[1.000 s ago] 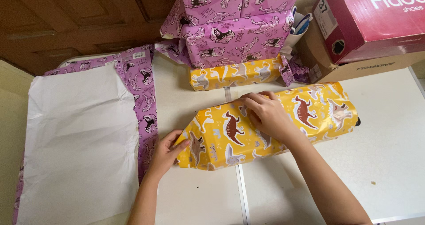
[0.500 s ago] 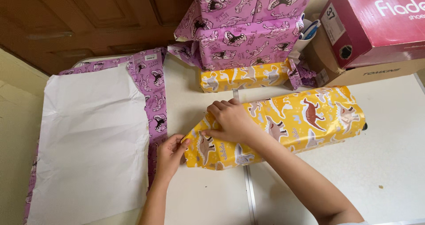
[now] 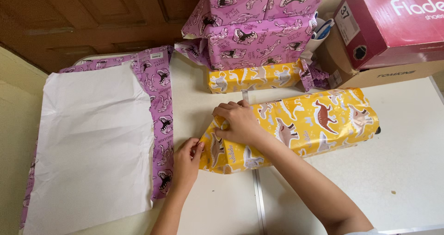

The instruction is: The person wraps a rectangular box with yellow dinosaur-patterned wrapping paper. They fold the paper edges, apply clear tape to secure the folds, and use scissors to cut tape. The wrapped box is then placed into a matching yellow gift bag.

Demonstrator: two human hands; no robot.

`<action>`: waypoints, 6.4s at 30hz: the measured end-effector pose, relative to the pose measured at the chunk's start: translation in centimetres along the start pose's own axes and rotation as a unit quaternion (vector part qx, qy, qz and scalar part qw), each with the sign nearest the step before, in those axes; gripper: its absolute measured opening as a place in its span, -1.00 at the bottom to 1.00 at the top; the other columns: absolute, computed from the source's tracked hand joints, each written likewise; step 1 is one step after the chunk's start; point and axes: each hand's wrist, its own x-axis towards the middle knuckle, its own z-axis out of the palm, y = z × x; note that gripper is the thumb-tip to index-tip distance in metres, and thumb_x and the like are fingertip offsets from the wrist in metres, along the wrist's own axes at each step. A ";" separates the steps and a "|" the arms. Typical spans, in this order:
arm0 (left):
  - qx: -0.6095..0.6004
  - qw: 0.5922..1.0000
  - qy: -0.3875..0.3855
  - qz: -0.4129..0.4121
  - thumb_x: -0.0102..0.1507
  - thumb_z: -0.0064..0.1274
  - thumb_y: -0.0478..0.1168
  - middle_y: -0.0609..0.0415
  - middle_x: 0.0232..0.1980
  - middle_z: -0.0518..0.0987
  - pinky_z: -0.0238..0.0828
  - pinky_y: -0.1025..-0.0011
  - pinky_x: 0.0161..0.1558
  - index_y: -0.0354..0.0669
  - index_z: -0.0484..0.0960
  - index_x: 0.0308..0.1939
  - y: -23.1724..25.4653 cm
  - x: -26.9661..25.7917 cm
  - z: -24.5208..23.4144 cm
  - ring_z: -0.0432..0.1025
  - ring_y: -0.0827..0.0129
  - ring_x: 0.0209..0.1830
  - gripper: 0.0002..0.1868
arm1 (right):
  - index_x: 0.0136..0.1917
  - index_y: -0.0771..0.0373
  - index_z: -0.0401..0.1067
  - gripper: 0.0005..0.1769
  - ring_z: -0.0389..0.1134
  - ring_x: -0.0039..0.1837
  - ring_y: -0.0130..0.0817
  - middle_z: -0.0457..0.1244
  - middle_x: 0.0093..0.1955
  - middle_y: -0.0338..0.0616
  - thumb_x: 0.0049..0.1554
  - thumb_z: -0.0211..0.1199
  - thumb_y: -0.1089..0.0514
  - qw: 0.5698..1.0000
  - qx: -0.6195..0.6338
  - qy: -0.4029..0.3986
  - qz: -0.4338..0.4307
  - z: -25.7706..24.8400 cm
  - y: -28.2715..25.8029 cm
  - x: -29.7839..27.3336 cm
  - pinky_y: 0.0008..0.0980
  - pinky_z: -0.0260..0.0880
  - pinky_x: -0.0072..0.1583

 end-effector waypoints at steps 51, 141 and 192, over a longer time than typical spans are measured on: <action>0.150 0.941 -0.185 0.241 0.27 0.12 -0.02 -0.01 -0.15 0.64 0.32 0.12 -0.01 -0.16 0.60 -0.10 10.2 4.3 0.3 0.52 0.08 -0.19 -0.70 | 0.65 0.10 -0.26 0.72 -0.09 0.59 -0.23 -0.06 0.60 -0.09 -0.55 0.68 -0.27 0.936 -0.144 -0.304 0.100 -13.9 1.1 -9.8 0.25 -0.33 0.52; -0.517 0.812 0.127 -0.238 0.29 0.04 -0.02 0.13 0.43 0.34 0.06 0.25 0.41 -0.08 0.21 0.46 4.6 -2.3 7.0 0.22 0.42 0.41 -0.30 | 0.47 0.27 0.27 -0.42 0.23 0.43 -0.33 0.25 0.44 -0.12 0.30 0.01 -0.06 0.893 0.382 0.020 0.237 -8.2 9.2 -16.3 -0.30 0.15 0.43; 0.302 0.874 0.032 0.380 0.30 0.15 -0.20 0.19 0.13 0.59 0.30 0.25 0.18 0.02 0.61 0.25 9.0 -0.1 1.8 0.46 0.35 0.15 -0.59 | 0.61 -0.64 -0.01 -0.17 0.00 0.61 -0.55 -0.02 0.65 -0.53 0.19 0.28 -0.14 0.864 -0.474 0.096 -0.139 -1.0 9.1 -17.2 0.23 -0.46 0.56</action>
